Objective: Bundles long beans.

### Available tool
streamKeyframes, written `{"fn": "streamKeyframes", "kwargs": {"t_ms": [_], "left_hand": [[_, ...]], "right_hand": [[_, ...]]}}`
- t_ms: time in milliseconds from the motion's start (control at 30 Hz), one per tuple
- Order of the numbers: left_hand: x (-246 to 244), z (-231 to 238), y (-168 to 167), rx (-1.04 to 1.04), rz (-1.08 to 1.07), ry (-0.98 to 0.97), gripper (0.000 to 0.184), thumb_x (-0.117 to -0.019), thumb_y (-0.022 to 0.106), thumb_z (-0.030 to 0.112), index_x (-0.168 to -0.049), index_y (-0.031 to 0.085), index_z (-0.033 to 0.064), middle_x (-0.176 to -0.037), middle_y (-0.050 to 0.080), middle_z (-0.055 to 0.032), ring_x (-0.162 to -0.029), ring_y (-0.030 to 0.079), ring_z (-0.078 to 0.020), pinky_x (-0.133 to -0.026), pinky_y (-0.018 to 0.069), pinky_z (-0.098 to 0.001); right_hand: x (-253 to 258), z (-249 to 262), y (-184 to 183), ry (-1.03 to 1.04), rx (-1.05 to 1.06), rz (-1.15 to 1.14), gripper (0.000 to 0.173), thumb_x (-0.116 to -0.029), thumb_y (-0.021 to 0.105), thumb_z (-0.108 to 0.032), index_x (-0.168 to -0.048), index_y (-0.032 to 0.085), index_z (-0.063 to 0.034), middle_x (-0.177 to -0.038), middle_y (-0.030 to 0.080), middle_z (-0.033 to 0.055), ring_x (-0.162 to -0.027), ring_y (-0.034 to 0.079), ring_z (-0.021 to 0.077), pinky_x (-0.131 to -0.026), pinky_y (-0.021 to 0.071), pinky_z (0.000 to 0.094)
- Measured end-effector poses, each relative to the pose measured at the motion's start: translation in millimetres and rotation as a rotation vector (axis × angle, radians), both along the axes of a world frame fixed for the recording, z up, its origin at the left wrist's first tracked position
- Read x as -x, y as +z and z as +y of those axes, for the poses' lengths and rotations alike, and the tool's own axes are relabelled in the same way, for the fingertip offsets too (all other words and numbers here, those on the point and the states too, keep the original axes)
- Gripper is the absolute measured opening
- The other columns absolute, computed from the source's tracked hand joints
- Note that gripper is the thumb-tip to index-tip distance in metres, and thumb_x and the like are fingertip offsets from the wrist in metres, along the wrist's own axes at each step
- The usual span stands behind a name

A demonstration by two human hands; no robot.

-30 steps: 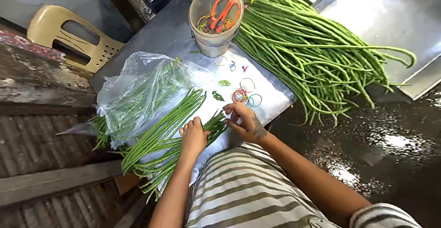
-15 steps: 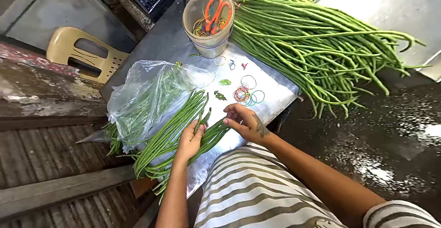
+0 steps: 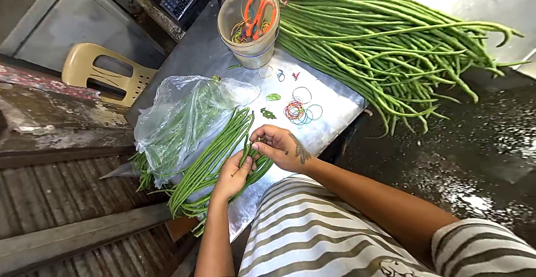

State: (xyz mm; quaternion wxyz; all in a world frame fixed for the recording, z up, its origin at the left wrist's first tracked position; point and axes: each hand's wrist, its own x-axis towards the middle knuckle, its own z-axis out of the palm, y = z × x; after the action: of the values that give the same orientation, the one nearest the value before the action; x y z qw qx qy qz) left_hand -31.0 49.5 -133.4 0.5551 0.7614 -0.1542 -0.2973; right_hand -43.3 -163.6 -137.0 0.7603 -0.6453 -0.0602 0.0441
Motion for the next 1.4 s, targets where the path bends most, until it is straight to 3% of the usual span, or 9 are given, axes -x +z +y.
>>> {"fn": "streamKeyframes", "kwargs": {"t_ms": [100, 233, 400, 567, 667, 767, 933, 1233, 1400], "left_hand": [[-0.2, 0.2, -2.0, -0.015, -0.005, -0.011, 0.031, -0.1092, 0.042, 0.022, -0.11, 0.067, 0.003, -0.084, 0.069, 0.0015, -0.073, 0.066, -0.008, -0.071, 0.0579, -0.0276], [0.1, -1.0, -2.1, -0.022, -0.027, -0.03, 0.032, -0.1096, 0.041, 0.025, -0.114, 0.065, 0.0026, -0.09, 0.071, -0.0013, -0.08, 0.069, -0.0127, -0.078, 0.0603, -0.0329], [-2.6, 1.9, 4.3, -0.205, -0.124, -0.027, 0.038, -0.1091, 0.04, 0.033, -0.114, 0.067, 0.0068, -0.096, 0.072, 0.0007, -0.09, 0.068, -0.0087, -0.086, 0.0572, -0.0309], [-1.4, 6.1, 7.1, -0.349, -0.186, -0.094, 0.045, -0.1086, 0.04, 0.039, -0.119, 0.069, 0.0069, -0.11, 0.072, -0.0036, -0.105, 0.067, -0.0109, -0.099, 0.053, -0.0357], [-1.6, 3.8, 10.5, -0.379, -0.184, -0.122, 0.049, -0.1084, 0.04, 0.043, -0.129, 0.066, 0.0073, -0.116, 0.072, -0.0046, -0.109, 0.067, -0.0117, -0.101, 0.0523, -0.0369], [-3.8, -3.2, 14.5, -0.328, -0.183, -0.116, 0.05, -0.109, 0.04, 0.043, -0.138, 0.059, 0.0066, -0.118, 0.072, -0.0054, -0.109, 0.068, -0.0121, -0.101, 0.0548, -0.0369], [-9.4, -19.2, 22.1, -0.232, -0.272, -0.079, 0.041, -0.1107, 0.039, 0.032, -0.127, 0.064, 0.0048, -0.105, 0.071, -0.0033, -0.097, 0.067, -0.0089, -0.091, 0.0561, -0.031], [-13.2, -27.6, 29.1, -0.296, -0.313, -0.09, 0.043, -0.1108, 0.035, 0.03, -0.125, 0.067, 0.0034, -0.112, 0.071, -0.0058, -0.1, 0.066, -0.0087, -0.092, 0.0541, -0.0296], [-13.4, -29.1, 33.7, -0.287, -0.31, -0.101, 0.041, -0.1107, 0.035, 0.028, -0.119, 0.068, 0.0043, -0.104, 0.07, -0.0032, -0.094, 0.065, -0.0065, -0.087, 0.0541, -0.0268]], "right_hand": [[-1.7, -0.9, -1.4, 0.035, 0.048, -0.032, 0.021, -0.1019, 0.063, -0.016, -0.119, 0.069, -0.0042, -0.106, 0.07, 0.0061, -0.083, 0.07, 0.0113, -0.076, 0.0622, 0.0273], [-1.4, 0.1, -5.6, -0.016, 0.126, -0.056, 0.016, -0.1026, 0.062, -0.019, -0.108, 0.071, -0.007, -0.097, 0.068, 0.0028, -0.078, 0.065, 0.0081, -0.072, 0.0584, 0.0248], [-0.8, 1.4, -3.9, -0.092, 0.077, -0.036, 0.014, -0.1017, 0.062, -0.016, -0.108, 0.069, -0.006, -0.093, 0.067, 0.0037, -0.073, 0.065, 0.0097, -0.067, 0.0583, 0.0259], [-0.4, -1.5, -5.6, -0.034, 0.071, -0.067, 0.034, -0.1024, 0.061, -0.012, -0.137, 0.062, -0.0094, -0.094, 0.069, 0.0046, -0.075, 0.066, 0.0117, -0.071, 0.059, 0.0285], [-0.6, -3.7, -7.9, -0.031, 0.161, -0.17, 0.023, -0.1022, 0.059, -0.012, -0.12, 0.072, -0.0075, -0.1, 0.069, 0.0042, -0.081, 0.066, 0.0087, -0.074, 0.059, 0.0254], [0.4, -4.2, -8.4, -0.04, 0.211, -0.222, 0.019, -0.1029, 0.058, -0.013, -0.11, 0.074, -0.0052, -0.099, 0.069, 0.0041, -0.082, 0.066, 0.007, -0.074, 0.0584, 0.0237], [2.3, -3.5, -6.6, -0.032, 0.217, -0.2, 0.017, -0.1028, 0.059, -0.013, -0.107, 0.072, -0.0033, -0.099, 0.068, 0.0046, -0.082, 0.067, 0.007, -0.075, 0.0602, 0.0232], [5.3, -8.8, -7.9, -0.031, 0.29, -0.195, 0.02, -0.1038, 0.059, -0.018, -0.11, 0.073, -0.0054, -0.098, 0.067, 0.0033, -0.08, 0.065, 0.0049, -0.074, 0.0584, 0.0212], [5.1, -7.9, -8.7, -0.031, 0.244, -0.195, 0.018, -0.1032, 0.059, -0.015, -0.104, 0.072, -0.0029, -0.096, 0.067, 0.0041, -0.078, 0.066, 0.0059, -0.073, 0.0598, 0.022]]}}
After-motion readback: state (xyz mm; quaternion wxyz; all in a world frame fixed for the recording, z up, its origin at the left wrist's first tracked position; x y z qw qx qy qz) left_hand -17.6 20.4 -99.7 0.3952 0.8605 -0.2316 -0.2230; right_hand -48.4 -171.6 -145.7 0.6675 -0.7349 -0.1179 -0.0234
